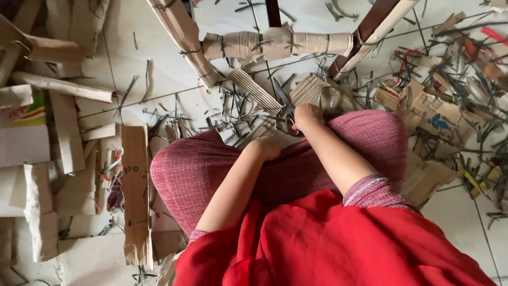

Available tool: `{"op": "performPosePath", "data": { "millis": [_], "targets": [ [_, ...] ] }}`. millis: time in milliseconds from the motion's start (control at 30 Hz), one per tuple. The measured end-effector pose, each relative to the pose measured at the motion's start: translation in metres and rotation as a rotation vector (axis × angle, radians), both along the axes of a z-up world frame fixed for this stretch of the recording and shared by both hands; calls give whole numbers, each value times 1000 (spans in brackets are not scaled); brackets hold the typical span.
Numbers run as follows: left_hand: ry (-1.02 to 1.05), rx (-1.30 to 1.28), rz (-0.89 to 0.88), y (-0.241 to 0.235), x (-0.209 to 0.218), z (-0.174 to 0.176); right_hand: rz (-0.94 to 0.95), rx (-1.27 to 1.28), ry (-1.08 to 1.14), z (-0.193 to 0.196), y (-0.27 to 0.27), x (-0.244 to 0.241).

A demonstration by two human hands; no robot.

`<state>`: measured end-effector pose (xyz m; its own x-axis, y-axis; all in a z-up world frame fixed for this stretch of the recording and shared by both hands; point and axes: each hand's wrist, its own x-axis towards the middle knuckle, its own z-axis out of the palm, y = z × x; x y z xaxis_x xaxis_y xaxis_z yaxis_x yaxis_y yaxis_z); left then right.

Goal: The person sits on the floor and uses scissors to cut black binding strips from rolled cardboard pieces. They then wrap and tie the strips around the legs and crossbars of a wooden chair to secure the cardboard rolls in place.

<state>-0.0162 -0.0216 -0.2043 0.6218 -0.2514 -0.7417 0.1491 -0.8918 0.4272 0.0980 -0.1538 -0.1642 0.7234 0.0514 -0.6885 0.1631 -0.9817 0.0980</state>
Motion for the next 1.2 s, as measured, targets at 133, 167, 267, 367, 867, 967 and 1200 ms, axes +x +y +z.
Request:
{"op": "performPosePath", "data": {
  "millis": [133,167,267,367,867,967,1200],
  "targets": [
    [-13,47,11,5,7,-16,-47,-17,-56,19,-1,-9],
    [-42,54,14,8,7,-34,-66,50,-76,28,-2,-13],
    [-78,99,37,12,6,-65,-101,173,-141,14,-16,-20],
    [-118,164,57,12,12,-66,-69,222,-237,9,-34,-21],
    [-1137,-291,774,15,-124,149,86,754,-672,211,-50,-124],
    [-1250,-684,1088,22,-153,204,168,849,-673,179,-27,-116],
    [-858,-1679,1517,53,-144,173,159,1299,-475,197,81,-173]
  ]
}}
